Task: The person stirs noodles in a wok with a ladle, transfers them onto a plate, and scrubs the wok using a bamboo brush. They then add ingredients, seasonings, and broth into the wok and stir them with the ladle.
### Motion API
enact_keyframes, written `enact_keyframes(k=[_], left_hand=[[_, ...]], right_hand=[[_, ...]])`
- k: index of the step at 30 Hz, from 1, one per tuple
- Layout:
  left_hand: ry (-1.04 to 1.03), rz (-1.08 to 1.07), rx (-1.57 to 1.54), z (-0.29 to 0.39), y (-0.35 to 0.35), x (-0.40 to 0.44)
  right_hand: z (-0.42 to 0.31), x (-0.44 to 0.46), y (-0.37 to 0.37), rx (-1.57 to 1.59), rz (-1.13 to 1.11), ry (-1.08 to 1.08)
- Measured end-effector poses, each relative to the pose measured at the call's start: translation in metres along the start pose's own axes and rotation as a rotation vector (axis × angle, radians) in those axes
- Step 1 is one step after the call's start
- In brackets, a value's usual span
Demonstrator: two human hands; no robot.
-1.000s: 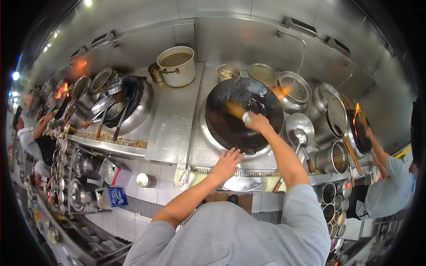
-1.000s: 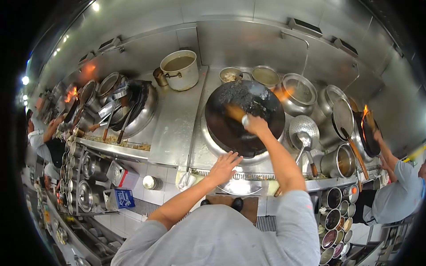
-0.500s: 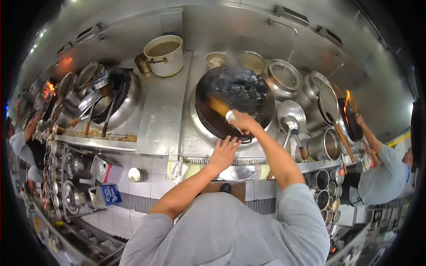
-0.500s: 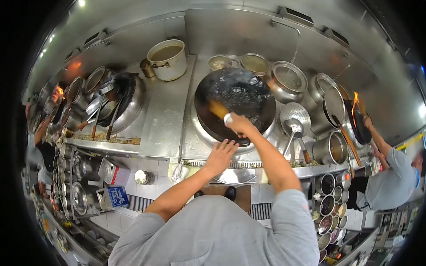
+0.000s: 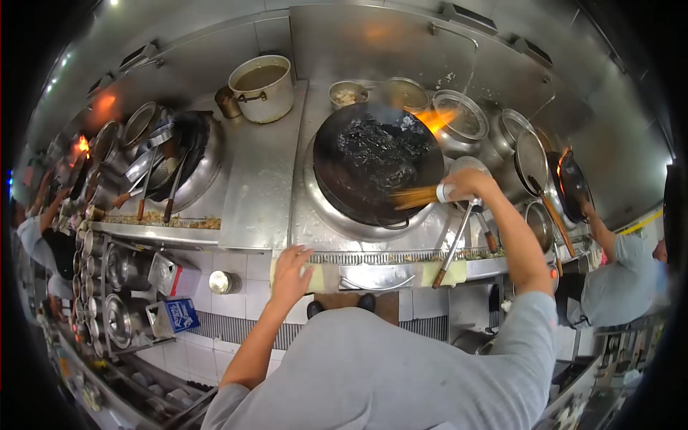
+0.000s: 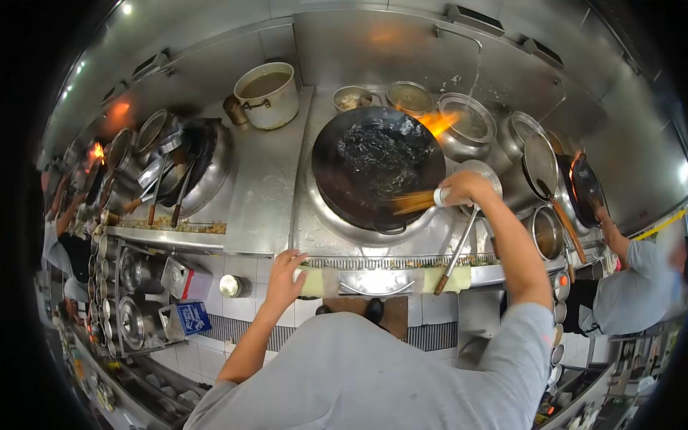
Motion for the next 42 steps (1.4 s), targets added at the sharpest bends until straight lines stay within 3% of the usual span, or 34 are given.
enact_keyframes(k=[1,3,4,5,7,9,11,13,14,15,17,18,19,20,21,23,25,29,30,31,32,33,34,35,37,39,41,42], left_hand=[[-0.019,-0.033,-0.048,0.010,-0.007,-0.002],[-0.144,-0.076,-0.116,0.042,-0.026,0.018],[-0.191,-0.108,-0.113,0.056,-0.035,0.029],[-0.260,-0.110,-0.110,0.067,-0.047,0.040],[-0.265,-0.162,-0.142,0.091,-0.066,0.057],[-0.299,-0.195,-0.151,0.099,-0.100,0.080],[-0.310,-0.197,-0.159,0.102,-0.122,0.095],[-0.314,-0.227,-0.187,0.105,-0.132,0.091],[-0.242,-0.203,-0.094,0.105,-0.127,0.099],[-0.181,-0.192,0.000,0.103,-0.121,0.102],[-0.257,-0.111,0.090,0.092,-0.109,0.108],[-0.246,-0.114,0.155,0.089,-0.100,0.110],[-0.231,-0.116,0.225,0.089,-0.091,0.112],[-0.240,-0.123,0.185,0.091,-0.082,0.112],[-0.238,-0.123,0.192,0.087,-0.084,0.114],[-0.236,-0.093,-0.006,0.079,-0.098,0.113],[-0.214,-0.096,-0.037,0.072,-0.107,0.112],[-0.199,-0.071,0.019,0.067,-0.098,0.117],[-0.199,-0.069,0.018,0.069,-0.095,0.118],[-0.199,-0.067,0.040,0.069,-0.090,0.117],[-0.196,-0.060,0.066,0.067,-0.086,0.119],[-0.188,-0.044,0.075,0.062,-0.084,0.125],[-0.221,-0.057,0.019,0.058,-0.087,0.128],[-0.254,-0.077,-0.039,0.053,-0.092,0.125],[-0.244,-0.110,-0.028,0.048,-0.102,0.127],[-0.268,-0.194,-0.065,0.049,-0.108,0.127],[-0.285,-0.174,-0.048,0.058,-0.110,0.125],[-0.259,-0.178,-0.031,0.065,-0.109,0.121]], right_hand=[[-0.003,0.019,-0.015,0.002,-0.006,0.009],[-0.013,0.063,-0.016,-0.193,0.387,-0.536],[-0.028,0.077,-0.010,-0.132,0.448,-0.605],[-0.046,0.080,-0.002,-0.107,0.493,-0.516],[-0.088,0.078,0.024,-0.062,0.335,-0.318],[-0.143,0.070,0.074,0.484,0.060,-0.321],[-0.114,0.113,0.062,0.535,0.053,-0.319],[-0.071,0.166,0.005,0.453,0.489,-0.359],[-0.082,0.168,0.000,0.127,0.523,-0.347],[-0.081,0.153,-0.006,0.138,0.521,-0.369],[-0.118,0.091,0.040,0.281,0.096,-0.276],[-0.067,0.099,0.000,0.283,0.015,-0.130],[-0.050,0.075,-0.002,0.054,0.077,-0.033],[-0.076,0.032,0.049,0.325,-0.018,-0.332],[-0.058,0.043,0.047,0.329,-0.015,-0.327],[-0.001,0.081,0.030,-0.087,0.073,-0.333],[-0.007,0.124,0.009,0.092,0.379,-0.370],[-0.069,0.119,-0.005,0.094,0.238,-0.170],[-0.093,0.089,0.036,0.301,-0.121,-0.255],[-0.075,0.062,0.028,0.294,0.057,-0.129],[-0.039,0.055,0.014,0.227,0.062,-0.119],[-0.018,0.048,0.024,0.210,-0.008,-0.264],[0.009,0.065,0.022,-0.035,-0.037,-0.352],[0.007,0.086,0.015,-0.036,-0.041,-0.340],[-0.018,0.122,-0.001,0.233,0.346,-0.528],[-0.059,0.156,-0.032,0.449,0.406,-0.564],[-0.093,0.167,-0.049,0.233,0.453,-0.351],[-0.113,0.151,-0.026,0.470,0.314,-0.305]])
Point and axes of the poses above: each hand's wrist, its own x-axis towards the middle knuckle, its own y-axis out of the back of the hand, z = x × y, the point moved 1 cm from there along x, towards the middle knuckle, and after that the axes turned 9 degrees about y, right-handed, at the moved point
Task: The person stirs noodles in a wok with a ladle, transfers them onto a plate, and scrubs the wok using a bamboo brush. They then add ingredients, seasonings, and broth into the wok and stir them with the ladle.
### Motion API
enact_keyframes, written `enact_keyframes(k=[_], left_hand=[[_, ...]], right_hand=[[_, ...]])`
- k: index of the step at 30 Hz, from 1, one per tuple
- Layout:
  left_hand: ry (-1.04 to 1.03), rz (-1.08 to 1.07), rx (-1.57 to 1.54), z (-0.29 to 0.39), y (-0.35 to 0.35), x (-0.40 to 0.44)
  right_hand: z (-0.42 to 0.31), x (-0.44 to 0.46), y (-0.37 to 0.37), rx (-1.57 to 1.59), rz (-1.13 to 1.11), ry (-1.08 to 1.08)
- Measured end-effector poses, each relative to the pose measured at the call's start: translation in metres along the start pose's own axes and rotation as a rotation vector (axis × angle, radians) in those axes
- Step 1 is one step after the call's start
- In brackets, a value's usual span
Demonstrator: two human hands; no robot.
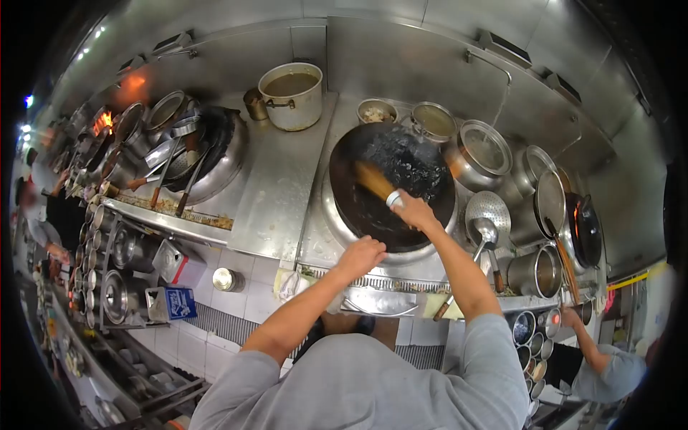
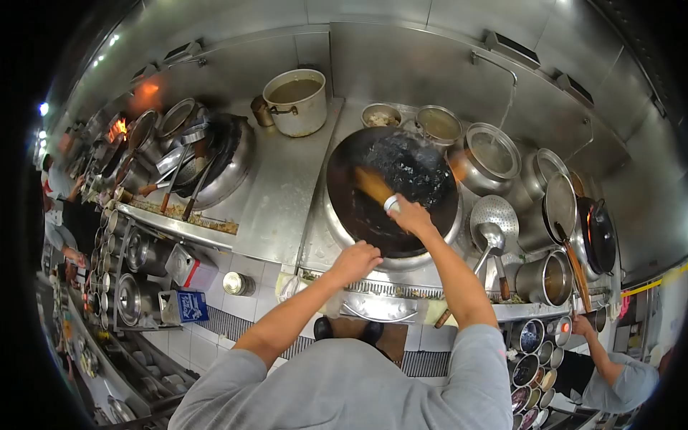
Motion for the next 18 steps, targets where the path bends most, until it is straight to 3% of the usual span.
enact_keyframes(k=[1,3,5,6,7,9,10,12,14,17,18], left_hand=[[0.028,-0.003,0.015,0.007,0.002,-0.002],[0.024,0.024,0.032,0.016,0.004,-0.005],[-0.026,0.117,0.039,0.021,0.002,-0.006],[-0.025,0.122,0.045,0.021,0.001,-0.006],[-0.002,0.082,0.031,0.020,-0.001,-0.007],[0.020,0.063,0.025,0.019,0.002,0.000],[0.027,0.067,0.031,0.021,0.006,0.001],[0.038,0.067,0.023,0.020,-0.001,-0.003],[0.042,0.042,-0.007,0.014,-0.001,-0.005],[0.023,0.026,-0.079,0.005,0.003,0.003],[0.018,0.037,-0.076,0.003,0.003,0.005]], right_hand=[[-0.024,-0.016,0.023,0.209,-0.177,-0.022],[0.002,0.002,0.029,0.233,-0.126,-0.063],[0.056,0.056,-0.013,-0.019,0.258,-0.089],[0.043,0.056,-0.016,-0.074,0.253,-0.108],[0.002,0.030,0.004,0.272,0.094,-0.231],[-0.022,0.014,0.007,0.341,-0.121,-0.028],[-0.018,0.015,0.009,0.502,-0.202,-0.071],[-0.001,0.032,0.005,0.378,-0.161,-0.070],[-0.010,0.039,0.001,0.246,0.196,-0.196],[-0.033,0.017,0.006,0.656,-0.244,-0.053],[-0.012,0.027,0.004,0.605,-0.161,-0.021]])
Point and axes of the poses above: each hand's wrist, its own x-axis towards the middle knuckle, its own y-axis out of the back of the hand, z = x × y, the point moved 1 cm from there along x, towards the middle knuckle, and after that the axes turned 9 degrees about y, right-handed, at the moved point
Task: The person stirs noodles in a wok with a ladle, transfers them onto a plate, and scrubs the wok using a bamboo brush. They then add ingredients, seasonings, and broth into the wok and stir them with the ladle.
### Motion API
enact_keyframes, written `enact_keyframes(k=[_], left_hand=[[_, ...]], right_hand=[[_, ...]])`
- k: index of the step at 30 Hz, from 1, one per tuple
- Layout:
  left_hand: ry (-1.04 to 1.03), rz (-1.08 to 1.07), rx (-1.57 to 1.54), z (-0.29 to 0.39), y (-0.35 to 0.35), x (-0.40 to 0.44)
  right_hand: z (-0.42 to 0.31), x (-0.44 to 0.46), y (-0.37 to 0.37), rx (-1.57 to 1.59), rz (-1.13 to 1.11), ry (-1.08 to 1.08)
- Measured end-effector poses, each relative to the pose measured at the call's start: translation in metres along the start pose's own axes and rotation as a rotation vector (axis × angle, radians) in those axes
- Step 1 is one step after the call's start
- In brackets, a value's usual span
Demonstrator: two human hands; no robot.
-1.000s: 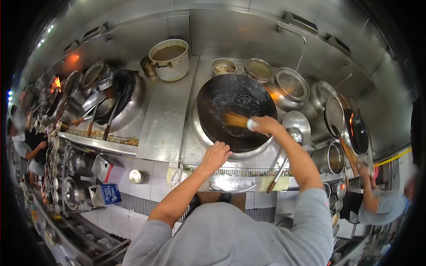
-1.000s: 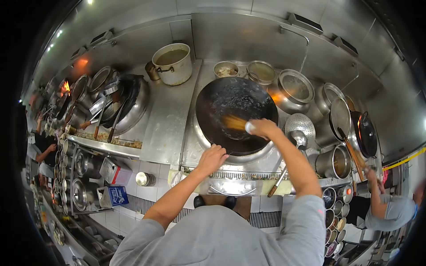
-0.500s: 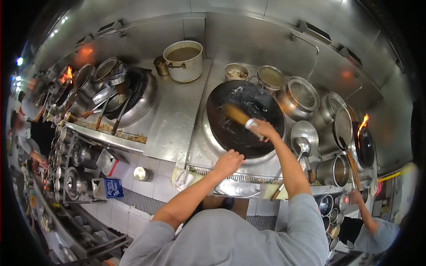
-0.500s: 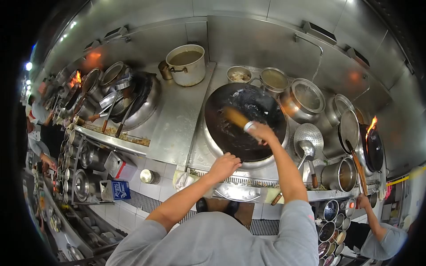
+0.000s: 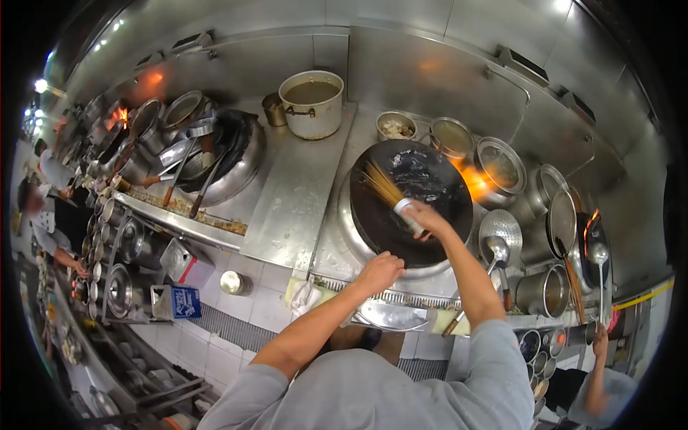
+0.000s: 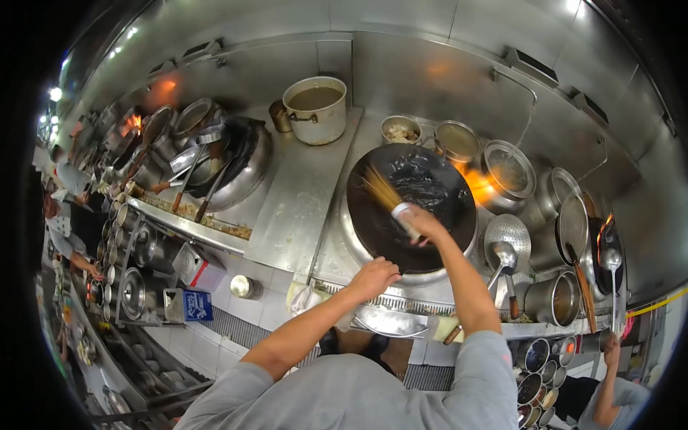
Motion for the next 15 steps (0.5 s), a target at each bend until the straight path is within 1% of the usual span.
enact_keyframes(k=[1,3,5,6,7,9,11,12,13,15], left_hand=[[-0.001,0.002,-0.004,0.001,-0.004,-0.004],[0.028,-0.002,0.003,-0.006,-0.010,-0.005],[0.045,-0.008,0.007,-0.009,-0.018,0.001],[0.065,-0.001,0.000,-0.007,-0.026,0.000],[0.082,0.007,-0.002,-0.006,-0.031,0.000],[0.079,0.015,-0.006,0.000,-0.036,-0.002],[0.119,0.009,-0.050,0.010,-0.032,-0.002],[0.136,0.028,-0.048,0.011,-0.036,-0.003],[0.134,0.018,-0.052,0.009,-0.039,-0.002],[0.081,0.019,-0.073,0.003,-0.040,0.002]], right_hand=[[0.016,0.023,0.016,-0.162,0.081,-0.080],[0.031,0.025,0.008,-0.226,0.411,-0.113],[0.003,0.002,-0.002,-0.268,0.225,-0.102],[-0.010,-0.023,-0.001,-0.273,0.040,-0.032],[-0.007,-0.044,0.001,-0.220,-0.058,-0.041],[-0.004,-0.070,0.037,-0.452,-0.116,-0.124],[0.022,-0.048,0.078,-0.670,-0.018,-0.139],[0.098,0.004,0.089,-0.827,0.202,0.109],[0.047,-0.001,0.079,-0.656,0.185,-0.053],[0.007,-0.012,0.043,-0.287,0.211,-0.168]])
Point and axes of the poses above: each hand's wrist, its own x-axis towards the middle knuckle, its own y-axis out of the back of the hand, z = x × y, the point moved 1 cm from there along x, towards the middle knuckle, and after that the axes turned 9 degrees about y, right-handed, at the moved point
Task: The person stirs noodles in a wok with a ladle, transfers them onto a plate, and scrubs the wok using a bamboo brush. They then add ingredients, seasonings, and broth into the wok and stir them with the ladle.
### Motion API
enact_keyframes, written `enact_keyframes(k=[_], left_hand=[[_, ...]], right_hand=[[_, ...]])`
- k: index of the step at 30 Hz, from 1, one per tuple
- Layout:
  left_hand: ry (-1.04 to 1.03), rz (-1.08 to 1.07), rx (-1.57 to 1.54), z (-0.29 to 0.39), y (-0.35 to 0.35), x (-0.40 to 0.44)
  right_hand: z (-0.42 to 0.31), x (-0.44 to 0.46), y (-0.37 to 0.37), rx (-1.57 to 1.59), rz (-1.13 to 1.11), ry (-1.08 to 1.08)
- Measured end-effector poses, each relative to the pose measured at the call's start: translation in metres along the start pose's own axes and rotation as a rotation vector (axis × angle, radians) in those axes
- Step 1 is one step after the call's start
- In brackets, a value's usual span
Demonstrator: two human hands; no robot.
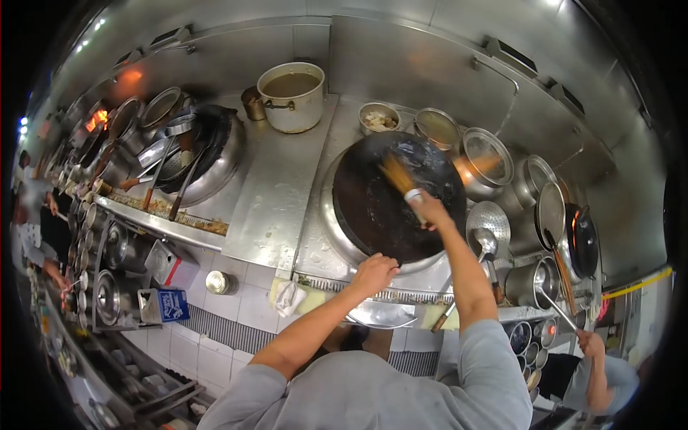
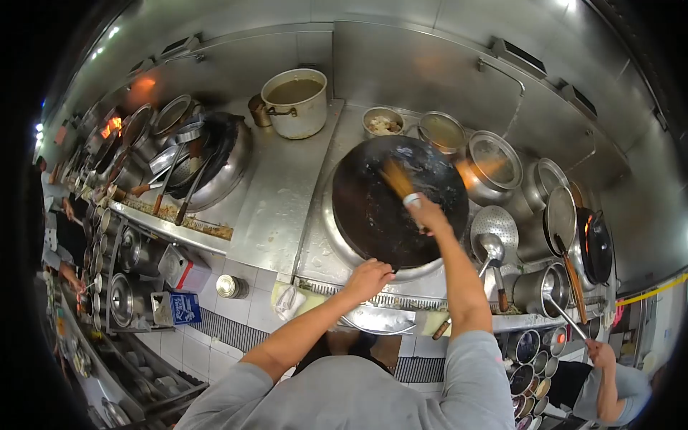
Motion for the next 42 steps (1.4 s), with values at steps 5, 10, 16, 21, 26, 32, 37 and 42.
enact_keyframes(k=[5,10,16,21,26,32,37,42], left_hand=[[-0.056,0.066,-0.023,0.004,0.006,-0.002],[-0.056,0.010,-0.071,-0.007,0.003,0.002],[-0.074,-0.025,-0.040,0.008,-0.003,0.002],[-0.120,0.099,-0.031,0.024,0.005,-0.006],[-0.015,0.067,0.041,0.027,0.010,-0.007],[-0.009,0.065,0.087,0.027,0.011,-0.009],[0.018,0.041,0.135,0.031,0.006,-0.009],[-0.016,0.033,0.104,0.019,-0.005,-0.007]], right_hand=[[0.043,-0.057,0.017,-0.243,-0.254,0.192],[0.093,0.010,0.067,-0.525,0.233,0.235],[-0.008,-0.014,-0.050,0.037,-0.031,0.144],[0.025,0.027,-0.019,0.043,-0.069,-0.062],[-0.021,-0.018,-0.040,0.197,-0.237,0.149],[-0.014,-0.001,-0.033,0.036,0.090,0.000],[0.001,0.002,-0.025,-0.009,-0.037,0.081],[-0.025,-0.025,-0.025,-0.040,-0.213,0.145]])
Point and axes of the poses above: each hand's wrist, its own x-axis towards the middle knuckle, its own y-axis out of the back of the hand, z = x × y, the point moved 1 cm from there along x, towards the middle knuckle, and after that the axes turned 9 degrees about y, right-handed, at the moved point
